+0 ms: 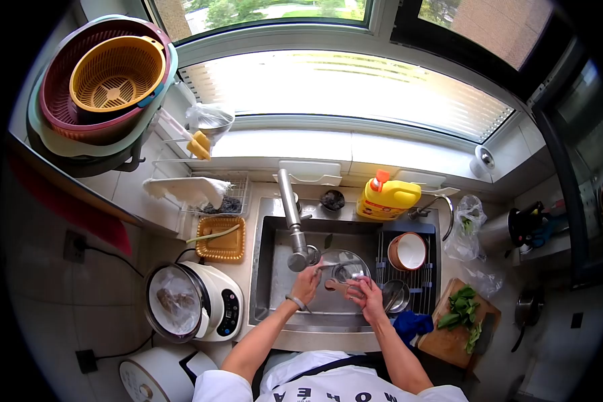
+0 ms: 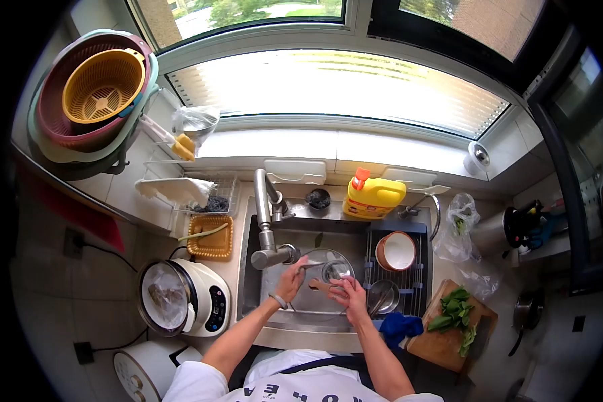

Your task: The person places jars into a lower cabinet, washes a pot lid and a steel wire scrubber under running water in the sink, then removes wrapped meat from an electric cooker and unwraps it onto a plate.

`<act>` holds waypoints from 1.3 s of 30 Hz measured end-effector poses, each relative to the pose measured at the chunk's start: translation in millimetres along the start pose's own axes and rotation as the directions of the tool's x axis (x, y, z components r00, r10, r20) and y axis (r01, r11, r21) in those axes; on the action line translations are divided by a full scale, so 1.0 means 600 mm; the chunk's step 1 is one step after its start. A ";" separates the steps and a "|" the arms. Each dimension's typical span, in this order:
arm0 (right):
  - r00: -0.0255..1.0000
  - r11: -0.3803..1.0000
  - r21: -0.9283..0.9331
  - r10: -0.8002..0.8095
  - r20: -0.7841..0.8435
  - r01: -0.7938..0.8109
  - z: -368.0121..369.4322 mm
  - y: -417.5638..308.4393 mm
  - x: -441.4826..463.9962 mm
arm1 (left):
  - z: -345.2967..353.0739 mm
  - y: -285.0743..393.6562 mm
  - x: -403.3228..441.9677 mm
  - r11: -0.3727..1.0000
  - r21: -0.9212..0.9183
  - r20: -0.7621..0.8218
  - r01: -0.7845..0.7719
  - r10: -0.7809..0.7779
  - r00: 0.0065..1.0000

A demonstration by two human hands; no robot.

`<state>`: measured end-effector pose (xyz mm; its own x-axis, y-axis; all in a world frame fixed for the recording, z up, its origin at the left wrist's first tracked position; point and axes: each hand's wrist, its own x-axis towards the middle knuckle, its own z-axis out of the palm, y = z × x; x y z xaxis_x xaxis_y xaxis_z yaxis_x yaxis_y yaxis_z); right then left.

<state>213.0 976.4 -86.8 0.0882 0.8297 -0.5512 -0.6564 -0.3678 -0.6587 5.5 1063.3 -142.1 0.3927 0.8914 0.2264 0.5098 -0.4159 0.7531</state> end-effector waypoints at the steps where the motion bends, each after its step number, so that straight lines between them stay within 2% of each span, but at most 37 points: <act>1: 1.000 0.992 -0.124 0.009 0.017 -0.007 0.008 -0.005 0.000 | -0.006 -0.008 0.017 0.991 -0.117 -0.028 0.072 -0.076 0.997; 2: 0.999 0.986 -0.167 0.006 0.043 0.001 0.016 -0.006 0.000 | -0.013 -0.015 0.034 0.963 -0.236 -0.056 0.134 -0.151 0.987; 3: 0.999 0.986 -0.167 0.005 0.040 0.002 0.022 -0.003 0.005 | -0.034 -0.007 0.073 0.920 -0.384 -0.159 0.080 -0.151 0.976; 4: 0.999 0.981 -0.196 -0.004 0.048 0.013 0.028 0.003 0.012 | -0.045 -0.014 0.106 0.919 -0.385 -0.157 0.081 -0.152 0.976; 5: 0.998 0.974 -0.225 -0.011 0.056 0.023 0.035 0.008 0.017 | -0.056 -0.023 0.137 0.949 -0.316 -0.172 0.003 -0.060 0.983; 7: 0.998 0.977 -0.215 -0.002 0.059 0.014 0.047 0.016 0.028 | -0.063 -0.045 0.155 0.967 -0.242 -0.187 -0.076 0.030 0.982; 8: 0.997 0.978 -0.208 0.000 0.072 0.015 0.048 0.022 0.038 | -0.065 -0.053 0.159 0.959 -0.283 -0.044 0.019 -0.032 0.999; 11: 0.995 0.979 -0.205 0.006 0.100 0.015 0.058 0.032 0.053 | -0.056 -0.078 0.141 0.958 -0.232 0.146 0.171 -0.139 0.979; 13: 0.994 0.978 -0.210 0.011 0.109 0.012 0.063 0.039 0.060 | -0.080 -0.035 0.122 0.935 -0.345 0.095 0.084 -0.054 0.994; 15: 0.995 0.975 -0.223 0.022 0.098 0.001 0.069 0.052 0.073 | -0.105 0.027 0.104 0.911 -0.388 0.165 0.138 -0.079 0.983; 16: 0.994 0.975 -0.224 0.024 0.102 -0.001 0.072 0.061 0.082 | -0.097 0.045 0.086 0.858 -0.424 0.268 0.291 -0.189 0.945; 18: 0.990 0.986 -0.157 -0.042 0.137 0.063 0.073 0.086 0.102 | -0.058 0.071 0.049 0.843 -0.394 0.334 0.366 -0.240 0.912; 19: 0.989 0.985 -0.159 -0.040 0.145 0.063 0.058 0.106 0.115 | -0.034 0.083 0.036 0.894 -0.340 0.298 0.291 -0.191 0.935; 20: 0.990 0.953 -0.287 -0.067 0.123 0.100 0.035 0.131 0.128 | -0.015 0.096 0.032 0.895 -0.339 0.290 0.290 -0.193 0.937; 21: 0.990 0.902 -0.411 -0.098 0.103 0.132 0.023 0.145 0.134 | 0.002 0.108 0.029 0.955 -0.192 0.209 0.225 -0.185 0.960; 22: 0.976 0.915 -0.359 -0.123 0.180 0.182 0.054 0.118 0.109 | 0.010 0.115 0.030 0.985 -0.035 0.129 0.168 -0.162 0.978; 23: 0.975 0.913 -0.363 -0.122 0.186 0.184 0.081 0.100 0.091 | 0.012 0.112 0.040 0.985 -0.036 0.122 0.169 -0.163 0.979; 25: 0.951 0.865 -0.403 -0.234 0.204 0.299 0.111 0.080 0.067 | 0.006 0.099 0.087 0.948 -0.099 -0.034 0.303 -0.308 0.951; 26: 0.959 0.938 -0.276 -0.142 0.245 0.209 0.115 0.068 0.057 | 0.004 0.073 0.100 0.949 -0.092 -0.071 0.301 -0.308 0.949; 27: 0.959 0.936 -0.281 -0.141 0.248 0.210 0.118 0.059 0.045 | 0.012 0.025 0.106 0.966 -0.030 -0.105 0.257 -0.258 0.960; 28: 0.967 0.965 -0.200 -0.120 0.225 0.167 0.121 0.051 0.033 | 0.023 -0.027 0.107 0.976 0.046 -0.135 0.212 -0.205 0.969; 29: 0.974 0.985 -0.116 -0.099 0.205 0.124 0.121 0.046 0.028 | 0.047 -0.092 0.092 0.971 0.194 -0.160 0.139 -0.108 0.981; 31: 0.974 0.985 -0.107 -0.109 0.200 0.132 0.115 0.036 0.028 | 0.088 -0.189 0.069 0.914 0.402 -0.158 0.052 0.014 0.987; 32: 0.986 0.993 -0.039 -0.104 0.132 0.110 0.119 0.024 0.023 | 0.088 -0.188 0.068 0.956 -0.187 -0.033 0.227 -0.237 0.971; 33: 0.994 0.995 0.032 -0.094 0.063 0.093 0.120 0.016 0.022 | 0.095 -0.184 0.055 0.957 -0.187 -0.034 0.221 -0.231 0.972; 35: 0.994 0.994 0.058 -0.099 0.051 0.096 0.104 0.021 0.031 | 0.107 -0.171 0.016 0.973 0.038 0.077 0.227 -0.230 0.970; 36: 0.995 0.990 0.104 -0.098 0.024 0.095 0.094 0.024 0.036 | 0.086 -0.139 0.011 0.973 0.038 0.080 0.228 -0.231 0.970; 37: 0.996 0.984 0.149 -0.095 -0.002 0.094 0.088 0.028 0.041 | 0.045 -0.083 0.005 0.918 -0.136 0.229 0.372 -0.336 0.914; 39: 0.995 0.981 0.167 -0.098 -0.015 0.099 0.085 0.035 0.047 | 0.027 -0.051 -0.009 0.807 -0.277 0.393 0.522 -0.401 0.828</act>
<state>163.4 1013.7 -90.0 0.1628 0.8555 -0.4916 -0.7602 -0.2089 -0.6152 0.5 1068.2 -176.2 0.4211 0.8336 -0.3574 0.4047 0.1800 0.8966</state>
